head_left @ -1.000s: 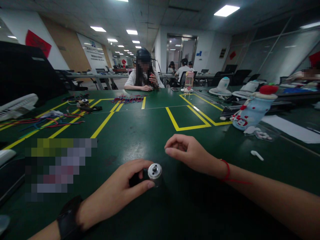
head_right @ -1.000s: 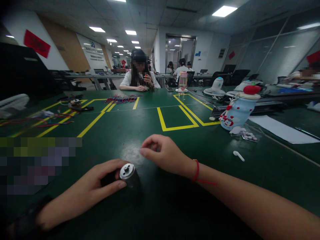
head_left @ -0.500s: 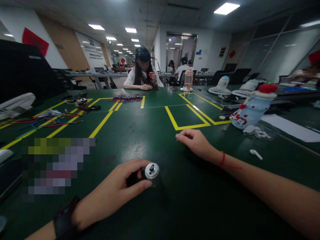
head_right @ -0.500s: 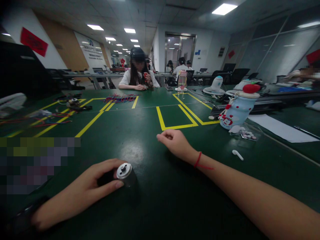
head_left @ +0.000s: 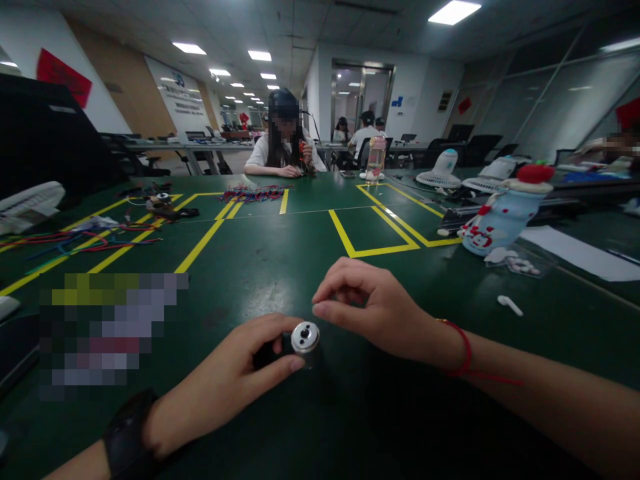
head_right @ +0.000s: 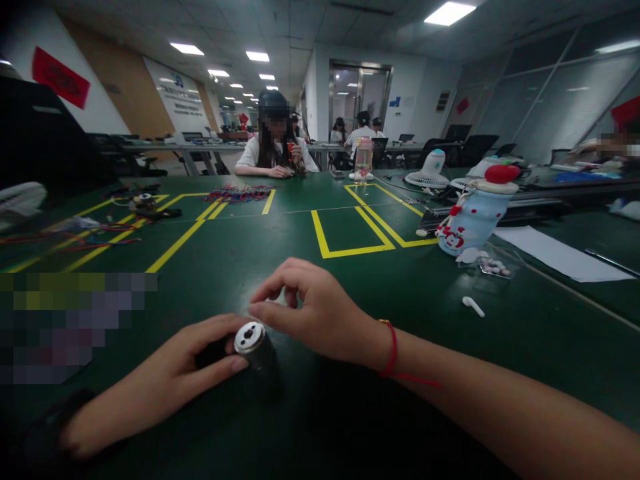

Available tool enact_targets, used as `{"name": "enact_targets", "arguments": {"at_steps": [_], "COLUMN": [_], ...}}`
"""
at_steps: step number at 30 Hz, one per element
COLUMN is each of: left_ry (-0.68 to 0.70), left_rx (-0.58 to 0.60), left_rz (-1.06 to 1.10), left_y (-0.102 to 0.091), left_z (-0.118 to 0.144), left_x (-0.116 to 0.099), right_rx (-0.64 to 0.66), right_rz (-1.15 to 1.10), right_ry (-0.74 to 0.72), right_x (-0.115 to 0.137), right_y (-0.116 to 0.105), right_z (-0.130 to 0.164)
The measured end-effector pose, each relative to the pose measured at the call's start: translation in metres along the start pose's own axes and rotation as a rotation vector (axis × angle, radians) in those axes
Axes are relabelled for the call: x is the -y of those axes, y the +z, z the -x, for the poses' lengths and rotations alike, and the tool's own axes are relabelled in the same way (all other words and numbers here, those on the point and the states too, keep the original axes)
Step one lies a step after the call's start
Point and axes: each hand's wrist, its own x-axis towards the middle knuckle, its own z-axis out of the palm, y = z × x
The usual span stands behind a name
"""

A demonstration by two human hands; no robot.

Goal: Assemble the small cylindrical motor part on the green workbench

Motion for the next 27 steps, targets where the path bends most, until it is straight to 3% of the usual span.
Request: {"name": "enact_targets", "arguments": {"at_steps": [4,6,11,18,22,27], "left_ry": [-0.009,-0.01,-0.008,-0.006,-0.008,-0.014], "left_rx": [0.032,0.016,-0.011,0.003,-0.013,0.004], "left_rz": [0.004,-0.005,-0.026,-0.031,-0.025,0.01], "left_y": [-0.004,-0.001,0.01,0.017,0.017,0.013], "left_z": [-0.003,-0.008,-0.023,-0.029,-0.025,-0.02], "left_x": [-0.003,-0.002,0.007,0.011,0.011,0.01], "right_rx": [0.293,0.375,0.439,0.442,0.378,-0.048], "right_rz": [0.089,0.14,0.21,0.153,-0.069,-0.108], "right_ry": [0.001,-0.015,-0.073,-0.066,0.121,0.357], "right_x": [-0.022,-0.037,-0.066,-0.074,-0.074,-0.1], "right_y": [-0.019,-0.024,-0.029,-0.033,-0.039,-0.056], "right_z": [0.006,0.01,0.013,0.017,0.015,0.007]}}
